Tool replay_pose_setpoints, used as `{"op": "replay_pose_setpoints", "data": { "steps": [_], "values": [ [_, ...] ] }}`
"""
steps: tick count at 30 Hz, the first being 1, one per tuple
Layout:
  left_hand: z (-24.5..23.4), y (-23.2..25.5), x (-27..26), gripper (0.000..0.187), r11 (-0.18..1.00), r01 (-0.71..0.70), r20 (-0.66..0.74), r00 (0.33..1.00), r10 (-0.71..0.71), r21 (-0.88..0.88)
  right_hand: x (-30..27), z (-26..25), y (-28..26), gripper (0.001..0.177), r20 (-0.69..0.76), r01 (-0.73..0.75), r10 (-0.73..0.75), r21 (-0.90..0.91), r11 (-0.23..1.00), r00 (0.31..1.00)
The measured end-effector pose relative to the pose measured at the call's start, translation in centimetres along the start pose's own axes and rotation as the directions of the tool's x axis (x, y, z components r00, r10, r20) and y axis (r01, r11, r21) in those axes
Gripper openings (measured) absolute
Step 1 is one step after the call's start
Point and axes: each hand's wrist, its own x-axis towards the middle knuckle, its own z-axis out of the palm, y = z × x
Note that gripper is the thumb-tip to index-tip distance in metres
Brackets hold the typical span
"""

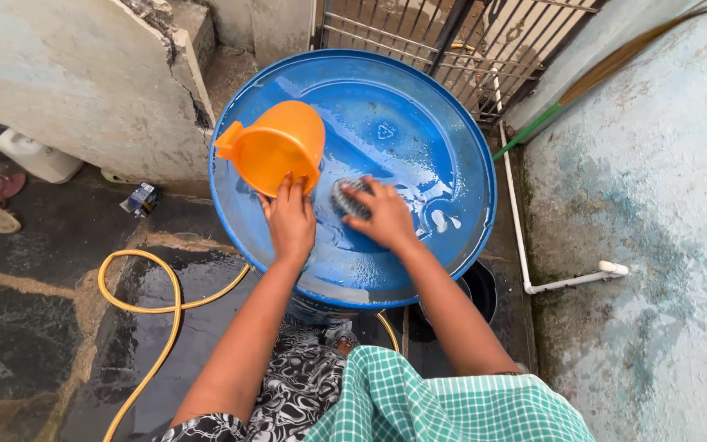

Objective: The person is washing the lid and the exterior of a large blue plastic barrel using water, a brush, and a plastic mug.

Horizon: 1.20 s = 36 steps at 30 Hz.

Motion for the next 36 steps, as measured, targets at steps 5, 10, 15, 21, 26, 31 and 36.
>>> {"op": "replay_pose_setpoints", "data": {
  "steps": [5,10,15,21,26,31,36],
  "values": [
    [-0.5,0.9,0.3,0.039,0.998,-0.026,0.047,0.999,0.023,0.062,4.2,-0.7,8.7,0.064,-0.166,-0.35,0.343,-0.013,0.937,0.924],
    [-0.5,1.1,0.6,0.036,0.998,0.002,0.016,1.0,-0.003,0.056,6.0,-1.3,5.0,0.062,-0.215,-0.541,0.514,-0.096,0.835,0.831],
    [-0.7,0.8,5.4,0.026,0.987,-0.088,-0.08,0.992,0.099,0.131,5.5,-0.5,-2.1,0.066,-0.005,-0.063,0.063,0.008,0.998,0.998],
    [1.1,-2.8,8.0,0.035,0.955,-0.173,-0.013,0.983,0.181,0.24,10.0,-1.0,6.9,0.061,-0.022,-0.271,0.272,0.066,0.96,0.962],
    [1.1,-2.5,8.4,0.039,0.956,-0.047,0.115,0.993,0.014,0.29,12.3,-1.1,11.9,0.06,-0.141,-0.519,0.516,0.017,0.854,0.845],
    [1.3,-2.6,8.4,0.042,0.939,-0.053,0.141,0.99,0.004,0.34,12.1,0.4,4.1,0.065,-0.127,-0.317,0.307,-0.062,0.947,0.943],
    [1.1,-2.9,8.4,0.036,0.988,-0.017,0.025,1.0,0.013,0.154,12.0,1.6,3.6,0.061,0.016,0.036,-0.039,0.137,0.99,0.999]
  ]
}}
